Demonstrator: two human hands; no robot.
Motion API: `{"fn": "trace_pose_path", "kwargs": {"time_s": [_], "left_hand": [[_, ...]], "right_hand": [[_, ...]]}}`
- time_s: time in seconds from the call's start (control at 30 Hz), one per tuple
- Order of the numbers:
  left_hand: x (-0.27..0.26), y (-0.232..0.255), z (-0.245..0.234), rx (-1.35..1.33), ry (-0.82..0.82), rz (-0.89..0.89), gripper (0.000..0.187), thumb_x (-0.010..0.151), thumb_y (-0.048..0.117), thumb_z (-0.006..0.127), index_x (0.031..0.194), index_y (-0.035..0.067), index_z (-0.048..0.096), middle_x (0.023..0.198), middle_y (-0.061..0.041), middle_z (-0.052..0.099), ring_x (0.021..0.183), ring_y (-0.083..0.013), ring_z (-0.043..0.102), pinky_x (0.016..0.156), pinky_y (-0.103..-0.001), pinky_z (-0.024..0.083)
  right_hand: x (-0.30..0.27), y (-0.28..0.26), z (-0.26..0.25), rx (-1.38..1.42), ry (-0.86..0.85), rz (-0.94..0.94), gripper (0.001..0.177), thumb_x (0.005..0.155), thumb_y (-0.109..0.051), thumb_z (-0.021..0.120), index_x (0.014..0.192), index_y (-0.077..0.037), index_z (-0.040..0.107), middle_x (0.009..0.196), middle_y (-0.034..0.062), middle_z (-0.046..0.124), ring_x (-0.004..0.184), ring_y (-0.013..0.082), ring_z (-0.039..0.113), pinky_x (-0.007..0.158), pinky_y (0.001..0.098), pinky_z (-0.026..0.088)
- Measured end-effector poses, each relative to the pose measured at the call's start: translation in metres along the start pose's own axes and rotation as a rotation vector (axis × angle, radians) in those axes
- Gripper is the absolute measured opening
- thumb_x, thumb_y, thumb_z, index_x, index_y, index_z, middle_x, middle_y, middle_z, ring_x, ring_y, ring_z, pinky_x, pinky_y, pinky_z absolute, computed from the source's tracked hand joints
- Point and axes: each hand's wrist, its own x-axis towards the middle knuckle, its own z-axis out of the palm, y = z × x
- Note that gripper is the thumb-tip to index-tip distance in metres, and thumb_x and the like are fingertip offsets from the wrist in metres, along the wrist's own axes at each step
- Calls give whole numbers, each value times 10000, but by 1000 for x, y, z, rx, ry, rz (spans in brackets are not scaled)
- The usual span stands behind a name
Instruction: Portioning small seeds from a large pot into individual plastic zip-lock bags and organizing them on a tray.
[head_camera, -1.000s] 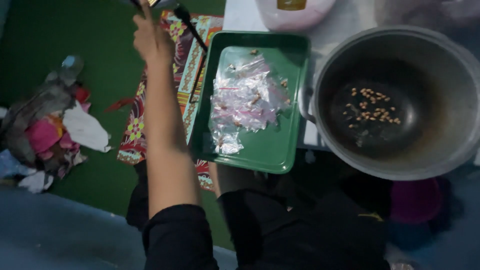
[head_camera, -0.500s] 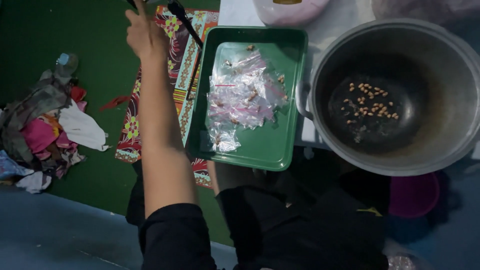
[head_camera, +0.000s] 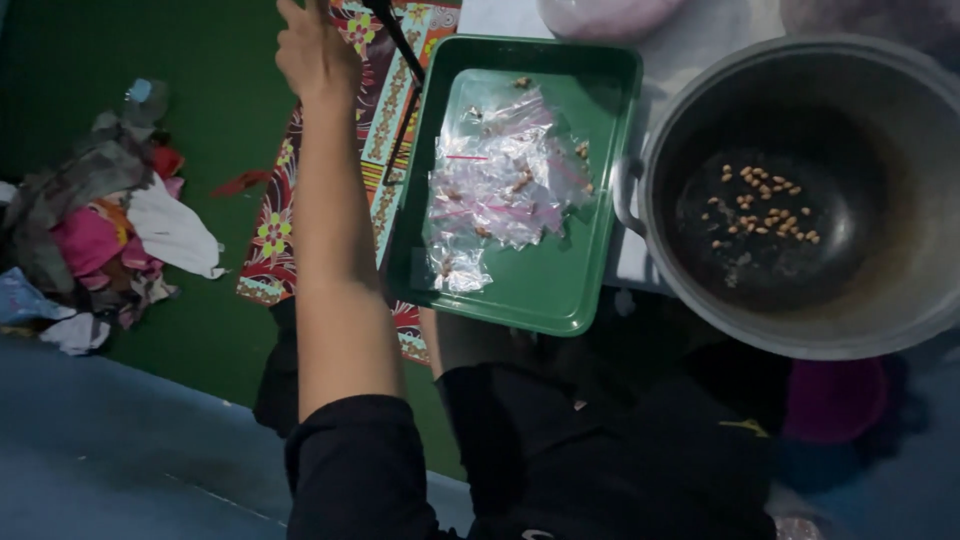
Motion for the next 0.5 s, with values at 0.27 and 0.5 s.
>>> {"fn": "trace_pose_path", "kwargs": {"time_s": [0.27,0.5], "left_hand": [[1,5,-9,2,-88,-26,795,784,-37,732,1402,231,308,1107,-181,554,728,-384,712,574,-504,637],[3,0,-10,-23,-94,-81,732,807,-69,667,1396,264,386,1021,-156,579,596,-299,674,488,-436,638]], "right_hand": [[41,-24,-20,-42,32,-34,208,657,-299,868,810,-187,782,676,-62,764,584,59,737,1041,470,494],[112,-109,-67,-48,17,-109,208,645,-303,876,802,-200,787,677,-73,774,592,51,752,1069,472,502]]}}
